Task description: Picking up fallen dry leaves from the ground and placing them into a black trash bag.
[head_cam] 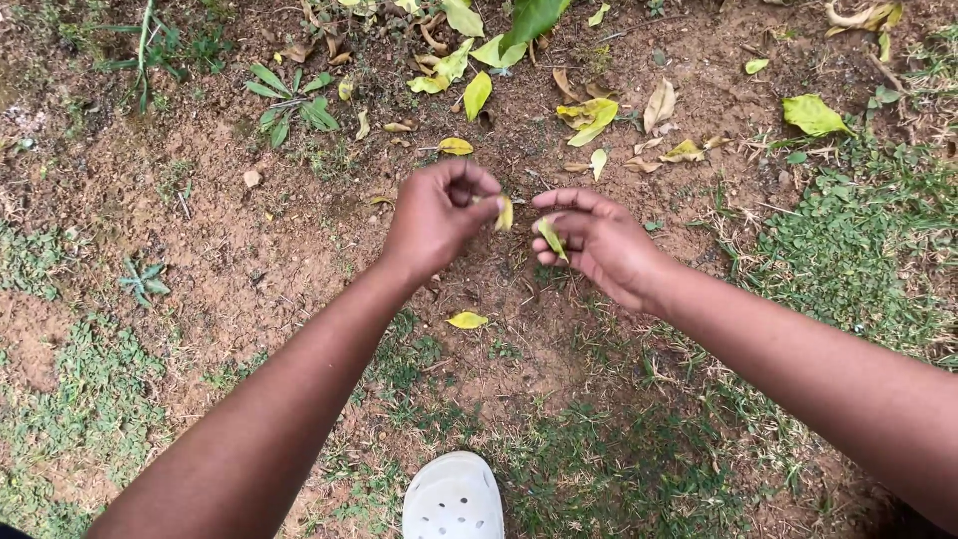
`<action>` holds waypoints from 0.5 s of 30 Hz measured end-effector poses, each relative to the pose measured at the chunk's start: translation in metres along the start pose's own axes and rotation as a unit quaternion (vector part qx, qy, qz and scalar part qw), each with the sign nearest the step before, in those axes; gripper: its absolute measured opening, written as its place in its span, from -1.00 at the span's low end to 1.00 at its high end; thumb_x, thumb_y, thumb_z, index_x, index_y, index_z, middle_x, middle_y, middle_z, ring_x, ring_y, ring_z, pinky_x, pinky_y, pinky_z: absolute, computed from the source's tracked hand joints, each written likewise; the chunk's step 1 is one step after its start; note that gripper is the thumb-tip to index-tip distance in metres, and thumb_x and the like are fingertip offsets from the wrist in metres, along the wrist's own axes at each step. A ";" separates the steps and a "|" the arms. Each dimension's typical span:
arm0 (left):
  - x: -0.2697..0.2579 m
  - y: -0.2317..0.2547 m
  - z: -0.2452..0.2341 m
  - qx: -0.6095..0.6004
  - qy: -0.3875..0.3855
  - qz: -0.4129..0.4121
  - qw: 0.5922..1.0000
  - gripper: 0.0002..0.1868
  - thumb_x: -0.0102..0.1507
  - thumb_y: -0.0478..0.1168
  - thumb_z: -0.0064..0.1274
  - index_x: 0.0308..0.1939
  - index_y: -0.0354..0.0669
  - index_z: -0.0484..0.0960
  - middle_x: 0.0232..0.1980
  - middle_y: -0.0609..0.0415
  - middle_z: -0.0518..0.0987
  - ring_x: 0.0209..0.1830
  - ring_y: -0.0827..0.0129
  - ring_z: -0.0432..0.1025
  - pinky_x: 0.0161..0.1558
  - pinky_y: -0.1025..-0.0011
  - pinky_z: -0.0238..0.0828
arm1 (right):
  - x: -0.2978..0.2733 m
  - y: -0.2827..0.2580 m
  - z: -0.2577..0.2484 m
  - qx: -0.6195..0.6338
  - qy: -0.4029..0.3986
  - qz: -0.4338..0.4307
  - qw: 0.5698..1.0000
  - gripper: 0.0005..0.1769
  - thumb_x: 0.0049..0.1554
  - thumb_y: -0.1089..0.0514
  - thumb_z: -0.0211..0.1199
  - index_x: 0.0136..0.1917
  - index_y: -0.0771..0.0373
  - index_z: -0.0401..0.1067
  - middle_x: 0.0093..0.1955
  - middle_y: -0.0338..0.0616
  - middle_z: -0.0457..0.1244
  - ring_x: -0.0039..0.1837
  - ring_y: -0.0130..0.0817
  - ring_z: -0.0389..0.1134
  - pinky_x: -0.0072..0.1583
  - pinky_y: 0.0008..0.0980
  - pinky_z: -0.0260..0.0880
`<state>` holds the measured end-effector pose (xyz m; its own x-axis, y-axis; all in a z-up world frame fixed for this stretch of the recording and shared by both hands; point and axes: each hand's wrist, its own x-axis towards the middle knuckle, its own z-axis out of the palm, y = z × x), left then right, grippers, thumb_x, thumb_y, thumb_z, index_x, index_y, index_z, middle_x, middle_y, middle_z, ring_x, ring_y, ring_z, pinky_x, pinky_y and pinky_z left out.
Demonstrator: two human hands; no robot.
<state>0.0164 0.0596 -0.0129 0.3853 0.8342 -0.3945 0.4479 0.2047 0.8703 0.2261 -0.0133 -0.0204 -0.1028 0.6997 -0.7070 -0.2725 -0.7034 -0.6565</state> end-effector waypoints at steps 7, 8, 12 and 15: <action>0.004 0.033 0.015 -0.105 -0.127 0.053 0.985 -0.89 0.25 -0.26 0.25 -0.18 -0.15 0.67 -0.26 0.09 0.70 -0.30 0.53 0.58 -0.17 0.50 0.62 | 0.008 -0.008 -0.006 0.195 -0.055 0.054 0.978 -0.41 0.35 -0.23 -0.26 0.10 0.31 0.33 -0.03 0.02 0.34 0.01 -0.20 0.44 0.12 -0.17 0.52; 0.005 0.025 0.014 -0.068 -0.070 0.081 0.992 -0.92 0.26 -0.26 0.23 -0.20 -0.13 0.68 -0.25 0.12 0.70 -0.29 0.55 0.58 -0.16 0.50 0.59 | 0.009 -0.011 -0.007 0.197 -0.068 0.049 0.977 -0.38 0.36 -0.25 -0.27 0.09 0.32 0.35 -0.04 0.02 0.35 0.01 -0.20 0.44 0.11 -0.18 0.51; 0.006 -0.003 0.003 0.031 -0.009 0.021 0.999 -0.94 0.25 -0.27 0.21 -0.25 -0.14 0.63 -0.32 0.15 0.64 -0.39 0.50 0.49 -0.26 0.43 0.54 | 0.014 -0.015 -0.018 0.160 -0.066 0.026 0.985 -0.41 0.40 -0.17 -0.25 0.08 0.34 0.40 -0.04 0.03 0.36 -0.01 -0.22 0.43 0.11 -0.24 0.52; -0.018 0.003 -0.005 0.190 -0.216 -0.052 0.956 -0.91 0.18 -0.28 0.22 -0.29 -0.09 0.60 -0.30 0.19 0.58 -0.37 0.51 0.48 -0.23 0.41 0.57 | 0.012 -0.016 -0.019 0.118 -0.041 0.023 0.992 -0.43 0.42 -0.15 -0.24 0.07 0.34 0.41 -0.05 0.02 0.36 -0.02 -0.24 0.43 0.09 -0.26 0.53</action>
<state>0.0073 0.0481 -0.0017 0.5833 0.5123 -0.6303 0.7312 0.0066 0.6821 0.2472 0.0036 -0.0230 -0.1959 0.6817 -0.7050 -0.4817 -0.6931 -0.5363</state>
